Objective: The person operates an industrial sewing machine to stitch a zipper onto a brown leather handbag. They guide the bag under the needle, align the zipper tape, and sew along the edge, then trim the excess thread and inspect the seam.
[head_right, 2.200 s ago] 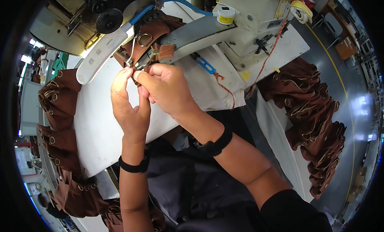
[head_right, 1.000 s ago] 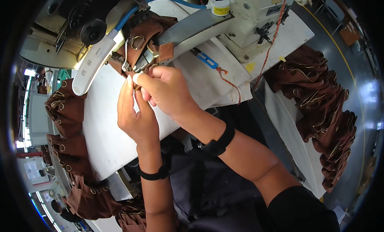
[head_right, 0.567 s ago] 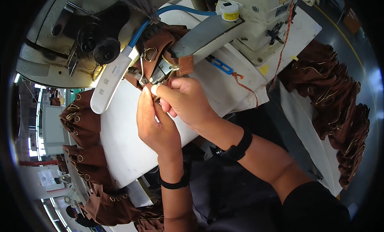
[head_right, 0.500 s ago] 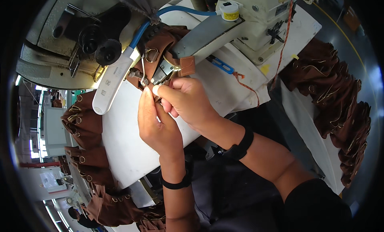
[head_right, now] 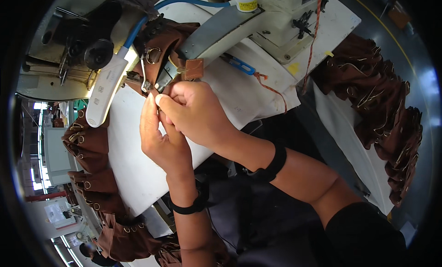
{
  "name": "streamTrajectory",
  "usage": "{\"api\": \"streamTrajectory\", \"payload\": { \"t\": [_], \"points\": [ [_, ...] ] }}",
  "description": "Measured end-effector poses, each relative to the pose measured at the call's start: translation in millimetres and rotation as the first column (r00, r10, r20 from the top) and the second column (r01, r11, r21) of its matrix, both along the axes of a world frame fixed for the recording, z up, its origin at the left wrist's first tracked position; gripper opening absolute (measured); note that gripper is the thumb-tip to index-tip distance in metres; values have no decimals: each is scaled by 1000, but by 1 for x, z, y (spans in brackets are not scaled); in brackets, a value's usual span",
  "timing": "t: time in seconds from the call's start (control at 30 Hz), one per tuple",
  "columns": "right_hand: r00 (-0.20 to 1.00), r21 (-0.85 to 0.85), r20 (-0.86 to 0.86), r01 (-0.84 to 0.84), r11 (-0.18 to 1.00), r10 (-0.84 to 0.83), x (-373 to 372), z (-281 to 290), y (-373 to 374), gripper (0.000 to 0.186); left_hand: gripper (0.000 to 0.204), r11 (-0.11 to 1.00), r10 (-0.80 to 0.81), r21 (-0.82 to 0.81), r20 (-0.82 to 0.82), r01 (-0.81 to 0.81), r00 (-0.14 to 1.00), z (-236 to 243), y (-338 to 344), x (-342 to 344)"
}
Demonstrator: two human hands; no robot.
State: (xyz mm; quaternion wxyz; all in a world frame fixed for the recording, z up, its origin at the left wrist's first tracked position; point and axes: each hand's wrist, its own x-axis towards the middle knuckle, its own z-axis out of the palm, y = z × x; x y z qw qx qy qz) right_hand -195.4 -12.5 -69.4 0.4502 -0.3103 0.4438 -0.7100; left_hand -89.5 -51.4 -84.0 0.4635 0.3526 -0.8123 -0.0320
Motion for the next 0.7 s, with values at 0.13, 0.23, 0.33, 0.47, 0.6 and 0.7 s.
{"api": "streamTrajectory", "payload": {
  "t": [0.13, 0.23, 0.33, 0.47, 0.6, 0.7],
  "points": [
    [999, -25, 15, 51, 998, -51, 1, -7, -4, 25, 37, 1000, 26, -15, 68, -25, 997, 2, 1, -1],
    [988, -28, 154, 30, 999, -25, 1, -10, -6, 22, 36, 999, 32, 20, 50, -33, 998, 4, 5, -4],
    [988, -15, 157, 15, 1000, -12, 1, -7, -6, 20, 36, 999, 32, 0, 47, -33, 998, 4, 4, -3],
    [992, -8, 124, 2, 1000, -1, -2, -10, -6, 20, 38, 999, 31, -20, 37, -31, 999, 0, 3, -4],
    [993, 7, 116, 12, 1000, -12, -2, -8, -5, 20, 39, 999, 49, -16, 48, -49, 998, 1, 3, -6],
    [996, 4, 83, 14, 1000, -14, -2, -4, -4, 20, 40, 999, 44, -23, 34, -43, 998, 0, 2, -6]
  ]
}}
